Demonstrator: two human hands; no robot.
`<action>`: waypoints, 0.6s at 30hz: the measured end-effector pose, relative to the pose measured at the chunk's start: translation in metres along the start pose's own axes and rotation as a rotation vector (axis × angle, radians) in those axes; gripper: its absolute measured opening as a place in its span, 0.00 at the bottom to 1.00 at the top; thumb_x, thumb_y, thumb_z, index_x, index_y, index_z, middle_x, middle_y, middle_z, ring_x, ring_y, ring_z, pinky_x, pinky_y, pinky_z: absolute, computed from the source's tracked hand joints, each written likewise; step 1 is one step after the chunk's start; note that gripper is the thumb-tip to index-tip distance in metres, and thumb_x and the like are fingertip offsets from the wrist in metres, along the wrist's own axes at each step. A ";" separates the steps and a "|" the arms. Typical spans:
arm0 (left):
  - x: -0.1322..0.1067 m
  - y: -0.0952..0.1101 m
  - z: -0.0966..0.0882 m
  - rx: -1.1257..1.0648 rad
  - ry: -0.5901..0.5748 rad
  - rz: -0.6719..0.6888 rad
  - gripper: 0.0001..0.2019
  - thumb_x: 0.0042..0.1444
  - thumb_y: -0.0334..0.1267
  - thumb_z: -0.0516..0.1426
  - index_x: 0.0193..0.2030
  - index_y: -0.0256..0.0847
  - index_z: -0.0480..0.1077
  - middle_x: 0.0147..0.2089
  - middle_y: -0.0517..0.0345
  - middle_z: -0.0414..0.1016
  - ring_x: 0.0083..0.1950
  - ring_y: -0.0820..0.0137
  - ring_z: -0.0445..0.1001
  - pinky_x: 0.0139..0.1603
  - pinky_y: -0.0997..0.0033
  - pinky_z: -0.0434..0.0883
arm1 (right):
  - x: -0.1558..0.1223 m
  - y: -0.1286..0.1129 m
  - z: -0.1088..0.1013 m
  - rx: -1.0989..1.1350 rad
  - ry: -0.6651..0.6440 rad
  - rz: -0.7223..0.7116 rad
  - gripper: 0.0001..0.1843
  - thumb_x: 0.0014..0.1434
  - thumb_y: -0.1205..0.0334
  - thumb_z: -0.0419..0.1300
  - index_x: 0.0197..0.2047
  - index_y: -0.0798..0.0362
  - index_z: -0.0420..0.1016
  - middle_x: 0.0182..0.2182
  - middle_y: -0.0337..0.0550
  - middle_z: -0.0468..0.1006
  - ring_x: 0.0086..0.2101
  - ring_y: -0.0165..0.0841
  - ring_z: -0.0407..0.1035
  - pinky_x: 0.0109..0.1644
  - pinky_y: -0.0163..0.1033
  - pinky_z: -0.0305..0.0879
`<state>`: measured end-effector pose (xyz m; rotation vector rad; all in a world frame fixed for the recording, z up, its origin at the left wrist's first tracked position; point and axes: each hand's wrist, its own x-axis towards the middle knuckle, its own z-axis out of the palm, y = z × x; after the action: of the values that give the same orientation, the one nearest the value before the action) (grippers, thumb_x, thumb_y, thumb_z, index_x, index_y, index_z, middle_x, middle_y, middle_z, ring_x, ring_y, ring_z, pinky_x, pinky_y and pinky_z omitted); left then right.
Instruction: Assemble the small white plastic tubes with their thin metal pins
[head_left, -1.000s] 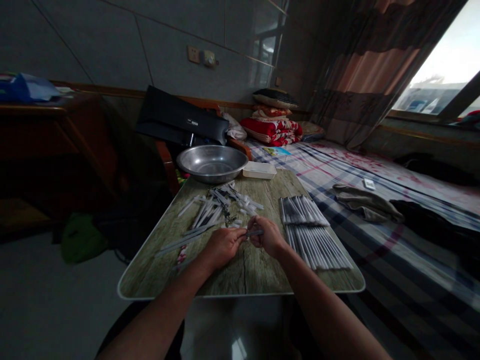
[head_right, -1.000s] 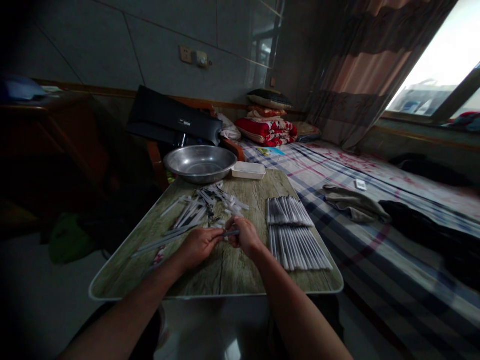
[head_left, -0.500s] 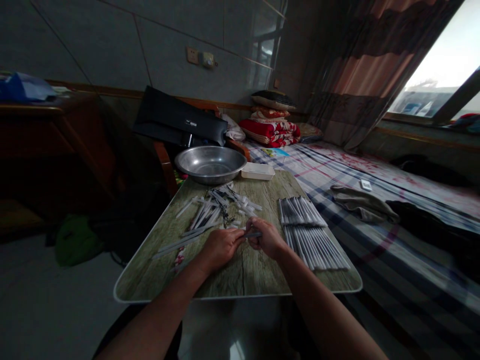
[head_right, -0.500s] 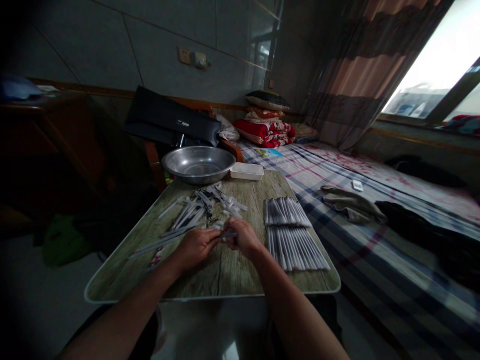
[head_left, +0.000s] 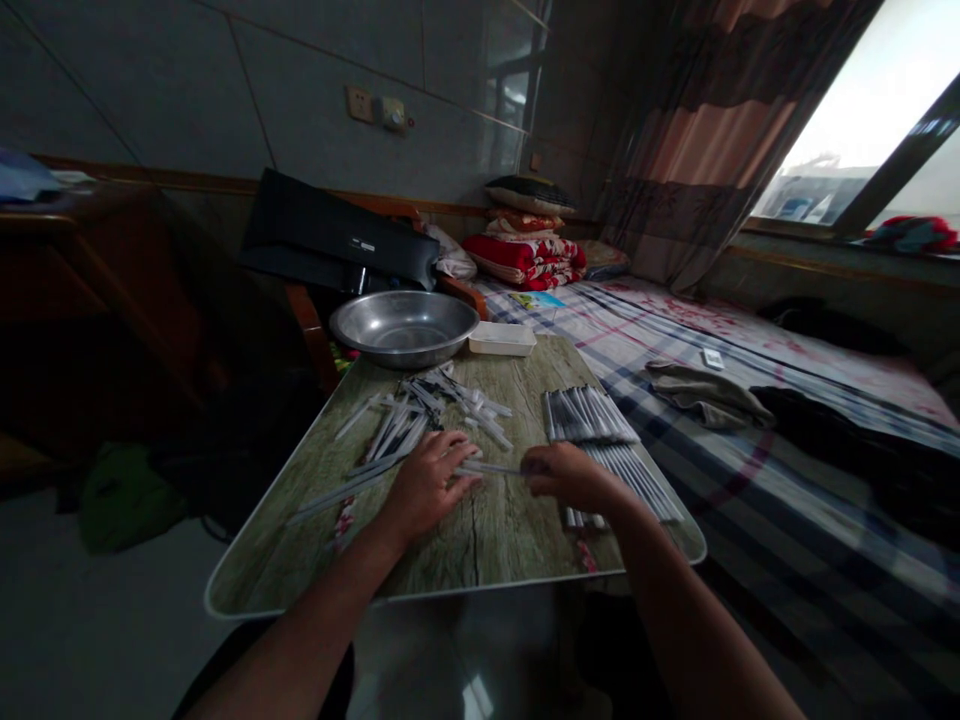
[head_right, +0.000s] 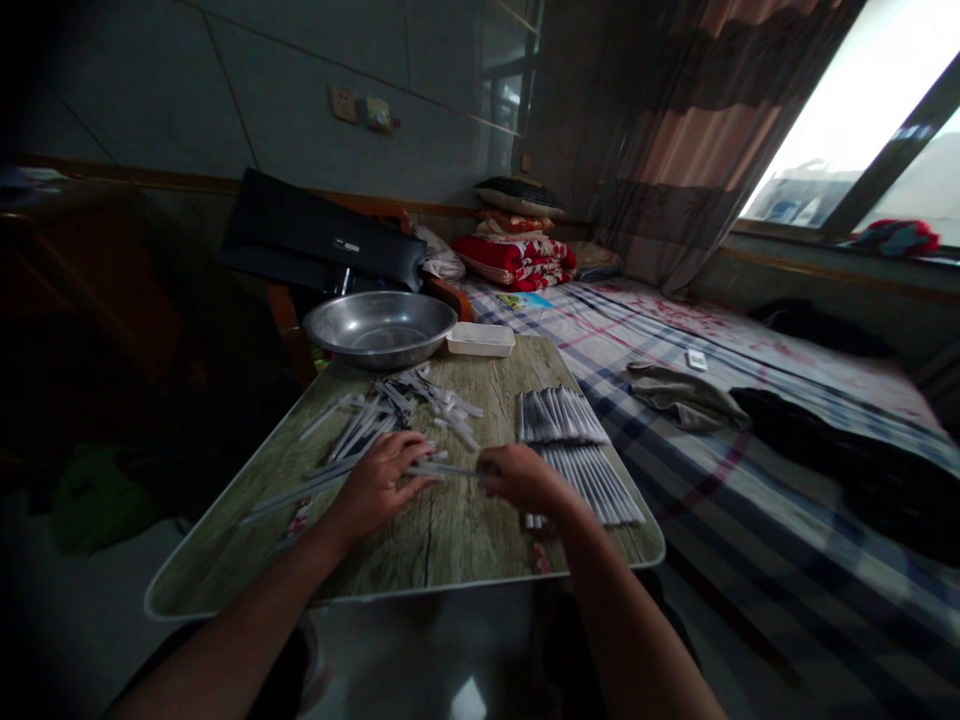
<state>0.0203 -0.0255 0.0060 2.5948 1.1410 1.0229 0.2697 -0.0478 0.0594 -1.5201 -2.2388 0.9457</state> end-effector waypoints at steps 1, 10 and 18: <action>0.000 -0.001 0.001 -0.001 0.041 -0.010 0.15 0.57 0.42 0.57 0.50 0.43 0.71 0.53 0.50 0.70 0.54 0.60 0.67 0.56 0.58 0.65 | -0.008 0.006 -0.010 -0.108 0.057 0.028 0.06 0.50 0.69 0.57 0.30 0.54 0.75 0.24 0.39 0.76 0.26 0.29 0.67 0.31 0.33 0.58; -0.004 -0.015 0.002 0.004 0.113 -0.073 0.11 0.59 0.37 0.54 0.46 0.43 0.73 0.50 0.51 0.71 0.54 0.61 0.68 0.57 0.57 0.66 | -0.073 0.087 -0.065 -0.459 0.148 0.366 0.09 0.54 0.64 0.56 0.29 0.56 0.78 0.26 0.44 0.77 0.27 0.31 0.68 0.31 0.35 0.57; -0.007 -0.023 0.002 0.019 0.129 -0.097 0.10 0.59 0.36 0.54 0.44 0.42 0.73 0.49 0.51 0.73 0.52 0.62 0.69 0.56 0.57 0.66 | -0.076 0.103 -0.055 -0.282 -0.032 0.602 0.15 0.53 0.70 0.54 0.17 0.56 0.67 0.17 0.44 0.73 0.17 0.27 0.63 0.23 0.33 0.56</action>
<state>0.0042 -0.0138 -0.0080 2.4915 1.2983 1.1782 0.4060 -0.0722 0.0432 -2.4008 -2.0256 0.8142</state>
